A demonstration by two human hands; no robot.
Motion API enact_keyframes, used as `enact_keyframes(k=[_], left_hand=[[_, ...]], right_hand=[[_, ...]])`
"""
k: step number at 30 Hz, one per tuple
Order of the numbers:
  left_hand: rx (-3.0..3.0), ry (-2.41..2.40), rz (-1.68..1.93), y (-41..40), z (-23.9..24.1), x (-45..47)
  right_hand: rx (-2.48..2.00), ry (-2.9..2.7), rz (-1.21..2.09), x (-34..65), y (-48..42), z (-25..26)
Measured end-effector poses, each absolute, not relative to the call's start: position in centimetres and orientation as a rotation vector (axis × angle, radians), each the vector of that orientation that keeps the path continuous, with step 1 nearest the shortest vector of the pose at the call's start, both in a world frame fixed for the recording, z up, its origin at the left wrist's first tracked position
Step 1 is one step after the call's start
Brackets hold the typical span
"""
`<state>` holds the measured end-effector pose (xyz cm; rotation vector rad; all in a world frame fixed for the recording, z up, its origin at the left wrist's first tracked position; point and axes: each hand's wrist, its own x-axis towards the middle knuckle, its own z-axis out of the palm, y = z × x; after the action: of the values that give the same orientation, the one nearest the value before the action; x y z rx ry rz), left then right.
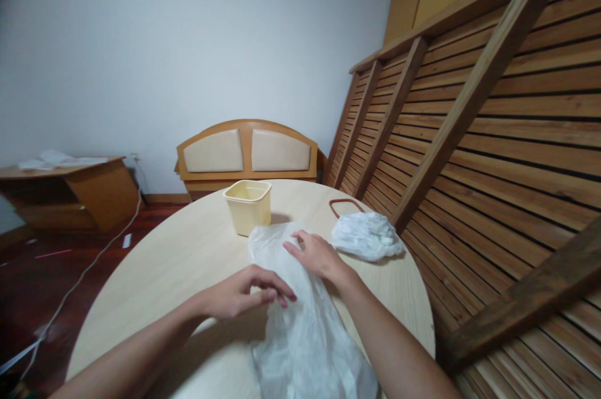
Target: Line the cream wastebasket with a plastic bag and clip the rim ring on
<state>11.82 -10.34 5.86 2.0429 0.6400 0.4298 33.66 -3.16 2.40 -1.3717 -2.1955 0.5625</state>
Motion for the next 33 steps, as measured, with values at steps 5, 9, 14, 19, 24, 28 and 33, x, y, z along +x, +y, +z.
enact_keyframes(k=[5, 9, 14, 19, 24, 28, 33], left_hand=[[2.455, 0.927, 0.770, -8.4, 5.2, 9.9], [2.660, 0.910, 0.543, -7.5, 4.8, 8.8], [2.630, 0.944, 0.319, -6.6, 3.5, 8.9], [2.610, 1.289, 0.188, -5.4, 2.1, 8.0], [2.502, 1.879, 0.002, -4.8, 1.8, 6.7], [2.348, 2.160, -0.041, -4.5, 2.4, 5.6], [2.507, 1.888, 0.322, -4.4, 2.9, 5.5]], right_hand=[[-0.952, -2.427, 0.719, 32.8, -3.8, 1.7], [-0.685, -2.513, 0.949, 32.2, -4.9, 2.6], [-0.703, -2.512, 1.050, 32.3, -5.7, 4.1], [-0.923, -2.473, 1.139, 33.0, -6.1, 4.9], [-1.023, -2.641, 1.098, 33.1, -7.0, 4.7], [-1.087, -2.760, 0.938, 33.4, -6.7, 3.8], [-1.360, -2.706, 0.589, 34.9, -5.1, 3.5]])
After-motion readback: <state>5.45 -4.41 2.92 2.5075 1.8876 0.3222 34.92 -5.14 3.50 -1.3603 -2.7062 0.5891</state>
